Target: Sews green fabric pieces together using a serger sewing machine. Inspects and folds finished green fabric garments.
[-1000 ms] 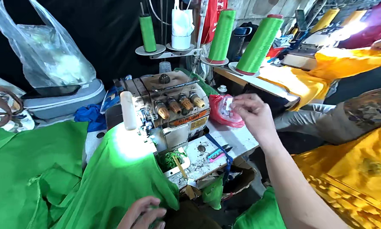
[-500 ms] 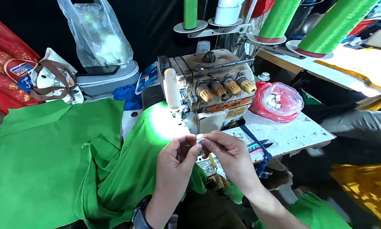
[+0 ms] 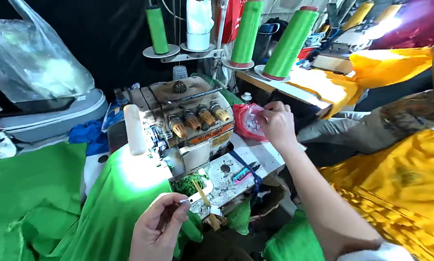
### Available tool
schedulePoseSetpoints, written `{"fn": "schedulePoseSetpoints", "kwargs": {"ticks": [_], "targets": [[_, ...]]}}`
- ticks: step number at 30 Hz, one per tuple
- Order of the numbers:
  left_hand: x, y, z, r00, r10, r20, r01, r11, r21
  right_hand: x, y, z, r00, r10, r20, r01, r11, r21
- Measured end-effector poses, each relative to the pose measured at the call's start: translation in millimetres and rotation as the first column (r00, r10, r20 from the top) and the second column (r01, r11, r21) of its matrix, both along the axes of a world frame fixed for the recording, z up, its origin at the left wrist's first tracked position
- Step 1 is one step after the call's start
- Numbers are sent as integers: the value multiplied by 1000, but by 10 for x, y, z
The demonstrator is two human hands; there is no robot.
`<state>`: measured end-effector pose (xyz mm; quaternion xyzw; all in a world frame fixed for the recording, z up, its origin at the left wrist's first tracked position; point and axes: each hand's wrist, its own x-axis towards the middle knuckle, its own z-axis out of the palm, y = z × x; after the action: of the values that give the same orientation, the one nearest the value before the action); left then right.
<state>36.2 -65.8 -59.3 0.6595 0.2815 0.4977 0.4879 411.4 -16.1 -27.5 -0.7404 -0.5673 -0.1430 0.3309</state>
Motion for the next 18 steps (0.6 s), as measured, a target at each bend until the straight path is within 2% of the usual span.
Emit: {"fn": "schedulePoseSetpoints", "kwargs": {"ticks": [2,3,6,8,11,15,18], "targets": [[-16,-26,-12,1000,-20,-1,20,1000,-6,184,67,27,999,-8,33,15,971,-239],[-32,-31,-19,1000,-27,1,27,1000,-4,224,58,66,999,16,41,-4,963,-268],[-78,-58,-27,1000,-17,2,17,999,-28,224,-110,186,990,123,75,-110,981,-160],[-66,-86,-18,1000,20,-7,-20,999,-33,249,-198,129,976,186,110,-174,979,-107],[-91,-97,-89,999,-16,-37,15,1000,-27,275,-319,30,938,307,162,-283,947,-152],[-75,-130,-116,999,-9,-34,10,1000,14,190,-294,-102,877,288,385,-229,954,-193],[-86,-145,-87,998,-19,-53,18,1000,-14,200,-180,-101,838,308,450,-240,949,-203]]}}
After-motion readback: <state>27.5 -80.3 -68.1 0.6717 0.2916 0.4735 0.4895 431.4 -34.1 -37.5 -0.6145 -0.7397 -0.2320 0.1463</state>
